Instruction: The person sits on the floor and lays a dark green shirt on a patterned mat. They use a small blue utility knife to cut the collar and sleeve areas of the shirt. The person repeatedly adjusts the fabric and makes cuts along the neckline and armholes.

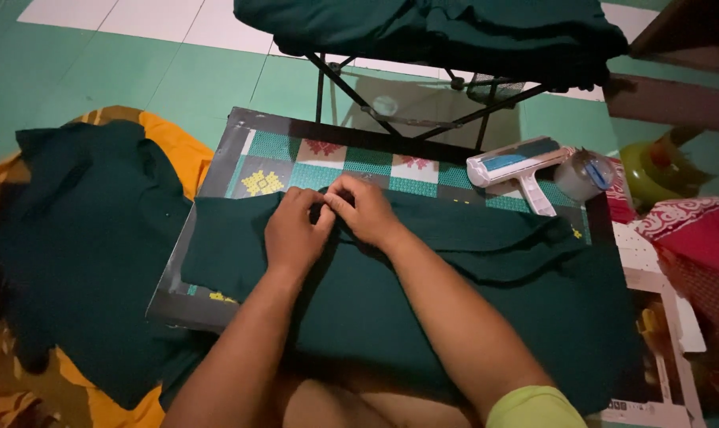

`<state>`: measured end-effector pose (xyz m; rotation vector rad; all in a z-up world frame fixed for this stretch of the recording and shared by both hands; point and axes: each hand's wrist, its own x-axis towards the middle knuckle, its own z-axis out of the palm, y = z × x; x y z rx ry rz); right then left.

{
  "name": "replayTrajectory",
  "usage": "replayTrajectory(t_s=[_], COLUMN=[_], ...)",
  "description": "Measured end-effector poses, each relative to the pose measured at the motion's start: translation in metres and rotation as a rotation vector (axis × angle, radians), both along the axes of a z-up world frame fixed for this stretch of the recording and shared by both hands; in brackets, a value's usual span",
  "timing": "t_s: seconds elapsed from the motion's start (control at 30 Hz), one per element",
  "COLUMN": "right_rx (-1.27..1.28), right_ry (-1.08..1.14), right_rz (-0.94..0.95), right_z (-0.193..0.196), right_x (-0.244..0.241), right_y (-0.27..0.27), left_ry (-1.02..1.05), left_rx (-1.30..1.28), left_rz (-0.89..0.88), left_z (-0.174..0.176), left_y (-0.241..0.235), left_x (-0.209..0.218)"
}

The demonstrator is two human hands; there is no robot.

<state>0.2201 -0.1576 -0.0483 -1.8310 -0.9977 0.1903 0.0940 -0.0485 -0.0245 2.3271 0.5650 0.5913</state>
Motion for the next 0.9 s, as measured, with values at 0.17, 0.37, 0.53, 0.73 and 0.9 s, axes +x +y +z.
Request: replayTrajectory(t_s=[0.17,0.37,0.53,0.73,0.9], right_rx=[0.006,0.025,0.027,0.013,0.012], right_ry=[-0.01,-0.016,-0.011,-0.026,0.008], right_rz=[-0.019,0.011,0.018,0.004,-0.018], right_z=[0.001,-0.003,-0.003,-0.009,-0.013], right_x=[0.0,0.004,0.004,0.007,0.01], right_y=[-0.002,-0.001,-0.001,0.001,0.002], left_ry=[-0.001,-0.047,-0.008,-0.016,-0.019], left_rx=[0.072,-0.041,-0.069,-0.087,-0.129], left_rz=[0.042,-0.015,-0.023,0.013,-0.002], left_z=[-0.011,-0.011,0.003,-0.016,-0.013], left_y=[-0.001,0.004,0.0,0.008,0.01], left_x=[0.004,0.002,-0.001,0.003,0.005])
